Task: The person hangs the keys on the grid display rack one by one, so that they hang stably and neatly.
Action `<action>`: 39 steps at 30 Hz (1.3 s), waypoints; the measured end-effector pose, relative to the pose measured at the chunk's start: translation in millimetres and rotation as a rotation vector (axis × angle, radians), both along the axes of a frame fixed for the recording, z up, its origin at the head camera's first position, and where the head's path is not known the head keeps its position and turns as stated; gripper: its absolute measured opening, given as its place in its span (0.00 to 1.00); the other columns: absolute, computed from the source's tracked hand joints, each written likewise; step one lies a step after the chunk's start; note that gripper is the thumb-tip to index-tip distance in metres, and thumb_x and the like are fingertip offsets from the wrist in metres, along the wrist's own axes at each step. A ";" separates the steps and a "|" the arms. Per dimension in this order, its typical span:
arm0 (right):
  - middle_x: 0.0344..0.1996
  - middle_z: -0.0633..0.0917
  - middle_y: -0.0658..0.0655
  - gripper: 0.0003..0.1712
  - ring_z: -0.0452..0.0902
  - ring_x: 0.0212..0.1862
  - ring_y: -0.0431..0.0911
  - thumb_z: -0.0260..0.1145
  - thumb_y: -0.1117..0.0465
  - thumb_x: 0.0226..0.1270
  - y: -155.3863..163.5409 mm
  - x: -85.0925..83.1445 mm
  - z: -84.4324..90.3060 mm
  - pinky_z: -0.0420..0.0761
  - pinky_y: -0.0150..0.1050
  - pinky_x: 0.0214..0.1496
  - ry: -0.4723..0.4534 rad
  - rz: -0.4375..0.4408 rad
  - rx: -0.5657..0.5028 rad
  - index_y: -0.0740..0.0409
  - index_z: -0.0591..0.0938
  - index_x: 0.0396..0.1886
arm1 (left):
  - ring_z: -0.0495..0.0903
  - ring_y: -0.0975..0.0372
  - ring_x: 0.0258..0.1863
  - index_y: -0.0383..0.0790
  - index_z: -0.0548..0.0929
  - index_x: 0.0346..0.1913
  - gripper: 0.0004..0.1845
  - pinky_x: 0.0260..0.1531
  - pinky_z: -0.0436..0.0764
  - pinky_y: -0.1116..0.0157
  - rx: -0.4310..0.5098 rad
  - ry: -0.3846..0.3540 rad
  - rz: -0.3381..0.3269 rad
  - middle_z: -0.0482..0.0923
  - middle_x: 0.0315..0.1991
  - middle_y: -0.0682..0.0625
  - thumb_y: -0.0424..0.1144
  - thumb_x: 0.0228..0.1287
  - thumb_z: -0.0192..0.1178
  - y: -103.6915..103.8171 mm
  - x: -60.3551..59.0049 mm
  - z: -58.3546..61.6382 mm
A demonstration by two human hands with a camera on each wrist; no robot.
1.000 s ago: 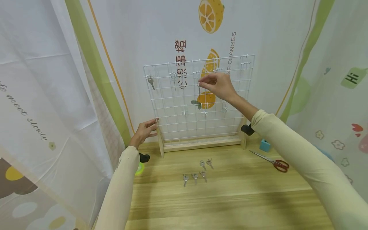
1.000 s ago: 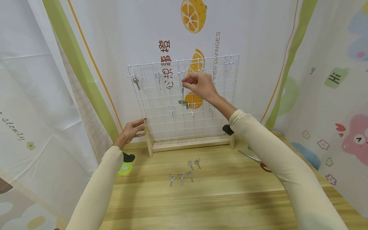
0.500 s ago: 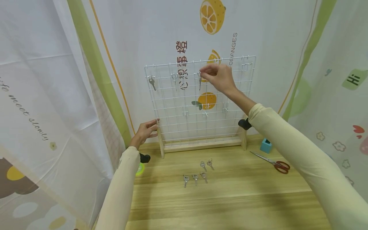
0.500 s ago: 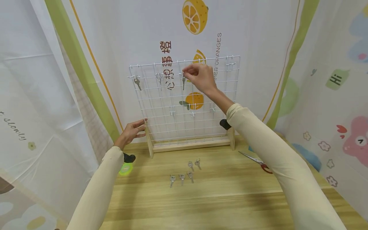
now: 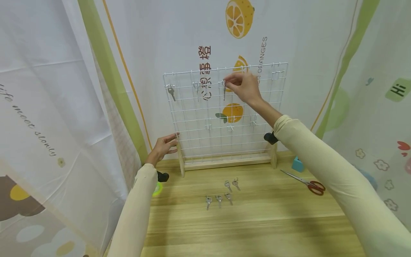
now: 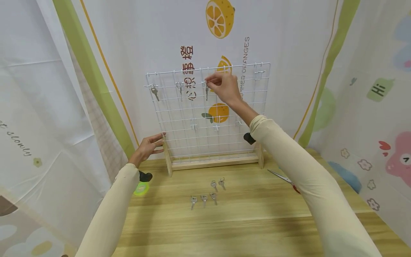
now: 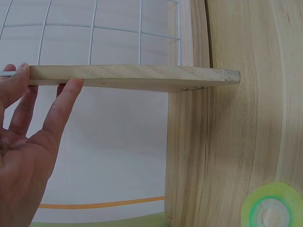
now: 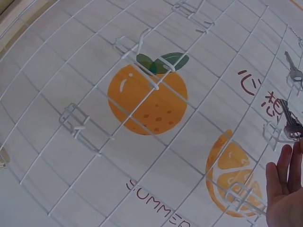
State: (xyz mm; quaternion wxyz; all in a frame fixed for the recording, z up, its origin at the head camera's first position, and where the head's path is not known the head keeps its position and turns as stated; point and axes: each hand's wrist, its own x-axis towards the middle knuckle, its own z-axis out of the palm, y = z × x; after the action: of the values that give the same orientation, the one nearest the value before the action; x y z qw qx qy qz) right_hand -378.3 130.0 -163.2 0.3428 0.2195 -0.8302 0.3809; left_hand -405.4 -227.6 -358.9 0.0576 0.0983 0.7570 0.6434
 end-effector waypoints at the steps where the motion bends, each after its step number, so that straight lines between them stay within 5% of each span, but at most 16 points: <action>1: 0.44 0.92 0.59 0.09 0.90 0.43 0.51 0.72 0.64 0.72 -0.1 -1.1 -1.5 0.86 0.27 0.43 -0.003 -0.002 0.001 0.61 0.91 0.48 | 0.68 0.44 0.73 0.41 0.66 0.79 0.27 0.63 0.81 0.53 -0.004 0.007 0.003 0.57 0.81 0.42 0.31 0.82 0.52 0.0 -2.4 -3.0; 8: 0.46 0.91 0.62 0.12 0.90 0.47 0.53 0.70 0.66 0.72 -1.0 -6.3 -5.6 0.89 0.39 0.51 -0.021 -0.024 0.007 0.61 0.90 0.52 | 0.67 0.46 0.74 0.40 0.66 0.79 0.27 0.63 0.81 0.53 0.003 0.016 -0.013 0.57 0.81 0.42 0.31 0.82 0.52 3.2 -4.1 -4.8; 22: 0.46 0.91 0.63 0.13 0.89 0.46 0.54 0.73 0.67 0.70 9.2 -0.6 -14.4 0.88 0.35 0.51 -0.041 0.029 0.013 0.65 0.88 0.52 | 0.68 0.44 0.73 0.41 0.67 0.79 0.27 0.62 0.81 0.53 0.004 0.010 -0.012 0.57 0.81 0.42 0.31 0.82 0.52 5.1 -5.8 -4.2; 39: 0.42 0.91 0.62 0.11 0.89 0.44 0.54 0.75 0.69 0.67 29.3 31.3 -82.3 0.89 0.46 0.53 -0.088 0.170 0.152 0.67 0.89 0.48 | 0.69 0.41 0.72 0.38 0.59 0.82 0.32 0.63 0.80 0.50 -0.064 0.061 0.020 0.60 0.78 0.33 0.27 0.80 0.54 1.3 -6.4 2.1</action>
State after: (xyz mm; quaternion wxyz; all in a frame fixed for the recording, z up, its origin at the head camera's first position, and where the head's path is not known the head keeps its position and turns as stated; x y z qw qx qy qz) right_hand -347.0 159.3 -245.5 0.2547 0.2974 -0.8494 0.3538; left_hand -411.8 -226.3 -356.8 0.0312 0.1083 0.7797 0.6160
